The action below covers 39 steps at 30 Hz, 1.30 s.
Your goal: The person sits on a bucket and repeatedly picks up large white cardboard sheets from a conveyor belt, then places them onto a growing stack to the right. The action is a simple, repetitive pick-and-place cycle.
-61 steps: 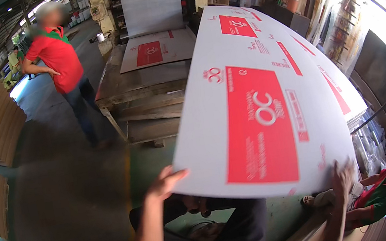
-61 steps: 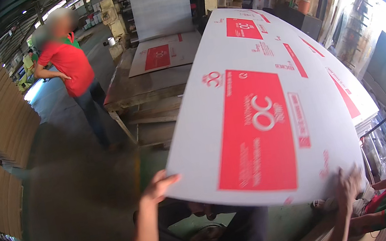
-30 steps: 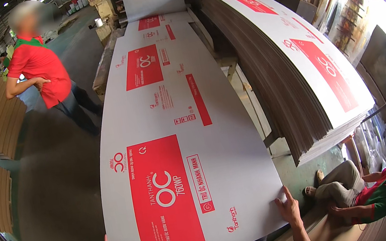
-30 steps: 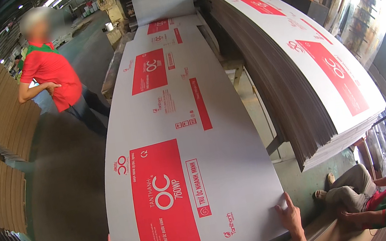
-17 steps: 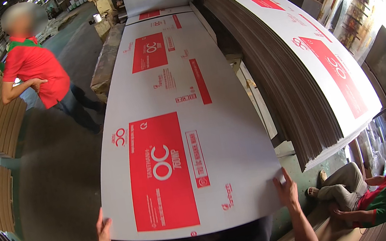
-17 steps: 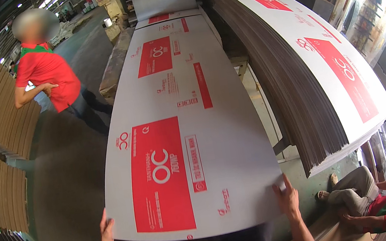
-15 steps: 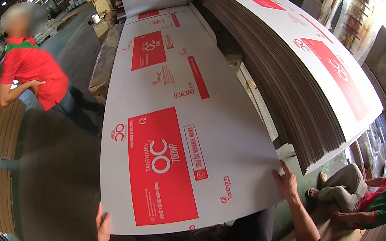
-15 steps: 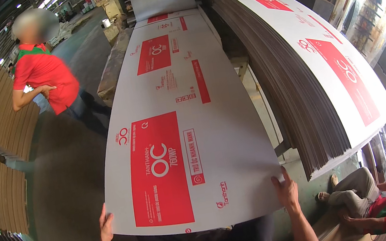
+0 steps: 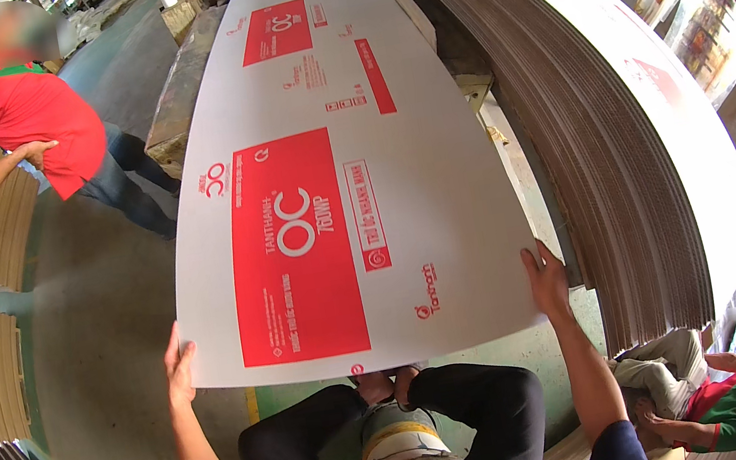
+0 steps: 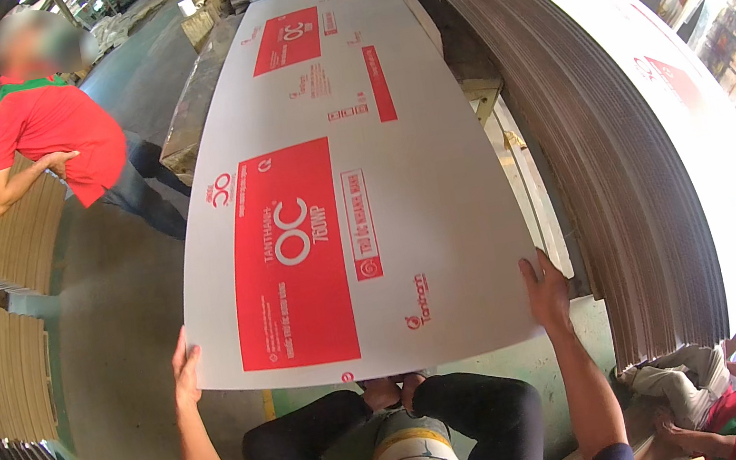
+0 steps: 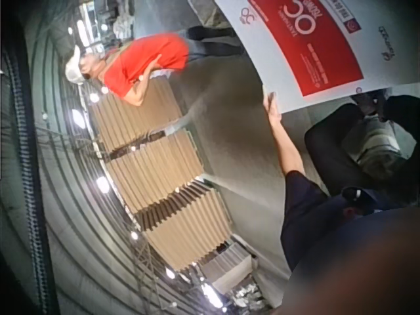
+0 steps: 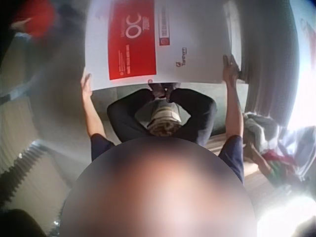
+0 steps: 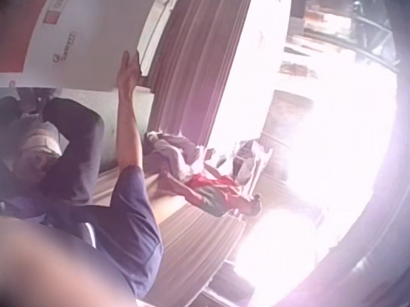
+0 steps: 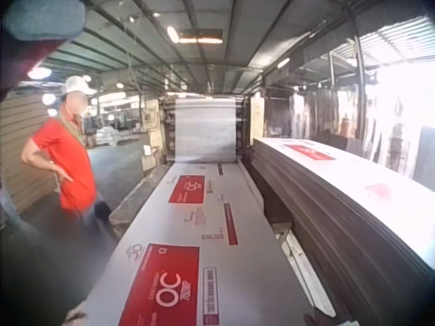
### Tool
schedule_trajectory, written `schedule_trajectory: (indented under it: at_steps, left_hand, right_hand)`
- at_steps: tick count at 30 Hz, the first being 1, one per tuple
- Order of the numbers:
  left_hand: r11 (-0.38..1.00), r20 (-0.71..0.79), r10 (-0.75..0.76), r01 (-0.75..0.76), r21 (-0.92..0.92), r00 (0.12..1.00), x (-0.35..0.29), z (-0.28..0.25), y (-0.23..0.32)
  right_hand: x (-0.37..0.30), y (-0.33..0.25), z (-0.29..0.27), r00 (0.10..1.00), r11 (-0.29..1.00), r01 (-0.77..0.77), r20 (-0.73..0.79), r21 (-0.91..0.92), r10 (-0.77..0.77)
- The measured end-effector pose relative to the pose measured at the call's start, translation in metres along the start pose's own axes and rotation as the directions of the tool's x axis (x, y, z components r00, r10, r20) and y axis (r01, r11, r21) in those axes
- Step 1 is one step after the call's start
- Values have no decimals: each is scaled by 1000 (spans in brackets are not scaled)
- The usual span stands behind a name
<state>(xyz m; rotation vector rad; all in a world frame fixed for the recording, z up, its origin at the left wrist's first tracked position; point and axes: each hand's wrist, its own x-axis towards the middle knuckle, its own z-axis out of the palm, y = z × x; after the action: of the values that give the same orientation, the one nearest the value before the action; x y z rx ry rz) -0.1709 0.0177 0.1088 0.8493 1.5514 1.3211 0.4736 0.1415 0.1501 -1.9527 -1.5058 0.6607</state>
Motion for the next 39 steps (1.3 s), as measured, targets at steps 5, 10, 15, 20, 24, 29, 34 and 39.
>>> schedule_trajectory:
  at_steps: [5,10,15,20,24,29,34,39]
  left_hand:
    - [999,-34,33,-32,29,999,39,8,13]
    - [1000,-411,10,-20,-19,911,91,28,17]
    - [889,-871,-231,-270,-370,434,143,34,11]
    - [892,-293,-326,189,-412,899,85,64,-44]
    - [918,144,-352,371,-140,925,-27,133,-88]
    - [870,386,-469,491,47,794,-137,201,-91]
    - [895,499,-436,420,153,749,-160,224,-87]
    - [920,484,-386,365,142,785,-156,224,-83]
  right_hand:
    - [38,-11,9,998,999,46,-49,-9,-46]
    - [98,-1,32,986,992,40,-155,-123,-59]
    - [145,-61,20,997,942,-53,-76,-330,29]
    - [60,-110,-86,892,880,386,-131,-278,-432]
    - [-34,-72,-200,771,731,351,-263,-585,-580]
    - [-68,-4,-279,953,870,1,-264,-494,-151]
    - [-46,27,-294,955,811,145,-135,-566,-265]
    - [-29,32,-312,997,852,52,-23,-521,-74]
